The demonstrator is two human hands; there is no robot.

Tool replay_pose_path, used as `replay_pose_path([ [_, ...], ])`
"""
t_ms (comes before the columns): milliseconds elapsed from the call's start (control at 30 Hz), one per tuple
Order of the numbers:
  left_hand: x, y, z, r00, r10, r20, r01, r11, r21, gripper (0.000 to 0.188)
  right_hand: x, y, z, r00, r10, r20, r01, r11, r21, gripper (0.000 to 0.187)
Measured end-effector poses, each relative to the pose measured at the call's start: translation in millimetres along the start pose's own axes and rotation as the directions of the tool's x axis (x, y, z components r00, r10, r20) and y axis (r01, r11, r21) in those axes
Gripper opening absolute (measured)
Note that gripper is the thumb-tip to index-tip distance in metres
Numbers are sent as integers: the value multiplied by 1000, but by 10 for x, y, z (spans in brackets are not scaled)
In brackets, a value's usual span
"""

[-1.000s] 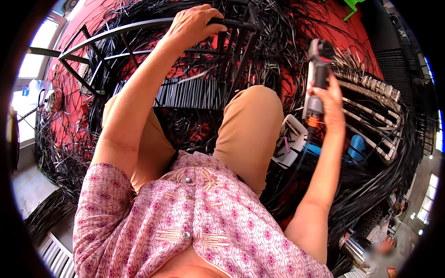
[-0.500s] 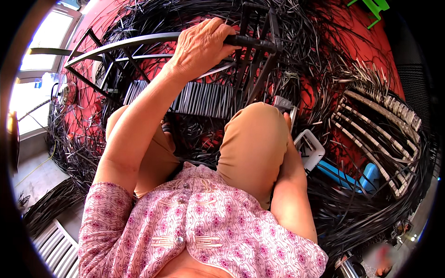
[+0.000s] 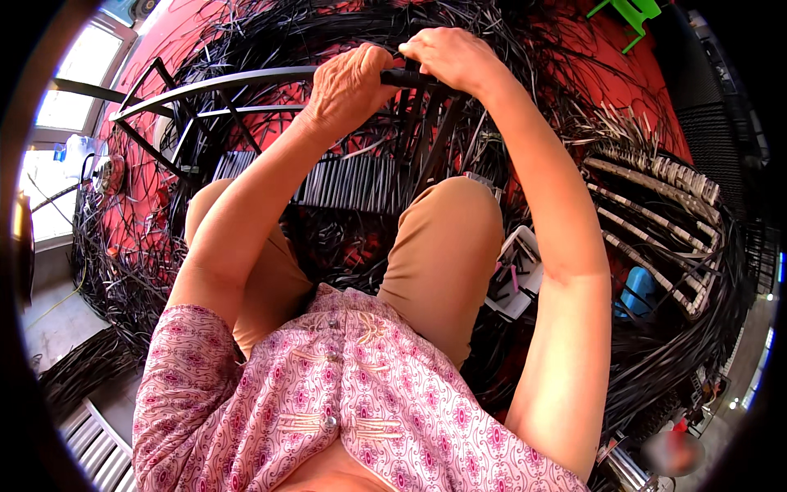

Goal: The person sits on the floor and organizes a large bundle of black cables. They use a handheld power tool to secure the cables to a metal frame, repeatedly picking up the tool, applying it, and then setting it down to adjust the wires.

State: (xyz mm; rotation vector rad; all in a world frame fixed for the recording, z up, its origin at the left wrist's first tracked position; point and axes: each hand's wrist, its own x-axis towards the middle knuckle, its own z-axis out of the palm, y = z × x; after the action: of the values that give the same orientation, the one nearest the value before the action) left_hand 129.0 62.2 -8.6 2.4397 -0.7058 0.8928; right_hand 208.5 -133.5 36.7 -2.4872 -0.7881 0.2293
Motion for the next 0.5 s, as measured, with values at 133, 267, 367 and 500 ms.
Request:
replay_pose_path([
  [133, -46, -4, -88, 1000, -23, -3, 23, 999, -23, 42, 272, -476, -36, 841, 223, 493, -332, 932, 145, 37],
  [267, -22, 9, -110, 996, -84, 11, 85, 996, -16, 44, 373, -33, 264, 928, 122, 352, -312, 774, 551, 30],
  [367, 36, -3, -134, 983, -159, 93, 158, 987, 22, 45, 184, -195, 127, 958, 277, 75, -200, 458, 866, 49],
  [500, 137, -167, -223, 938, -130, 322, 147, 989, -31, 47, 1, -643, -81, 953, 239, -187, 77, 406, 911, 52],
])
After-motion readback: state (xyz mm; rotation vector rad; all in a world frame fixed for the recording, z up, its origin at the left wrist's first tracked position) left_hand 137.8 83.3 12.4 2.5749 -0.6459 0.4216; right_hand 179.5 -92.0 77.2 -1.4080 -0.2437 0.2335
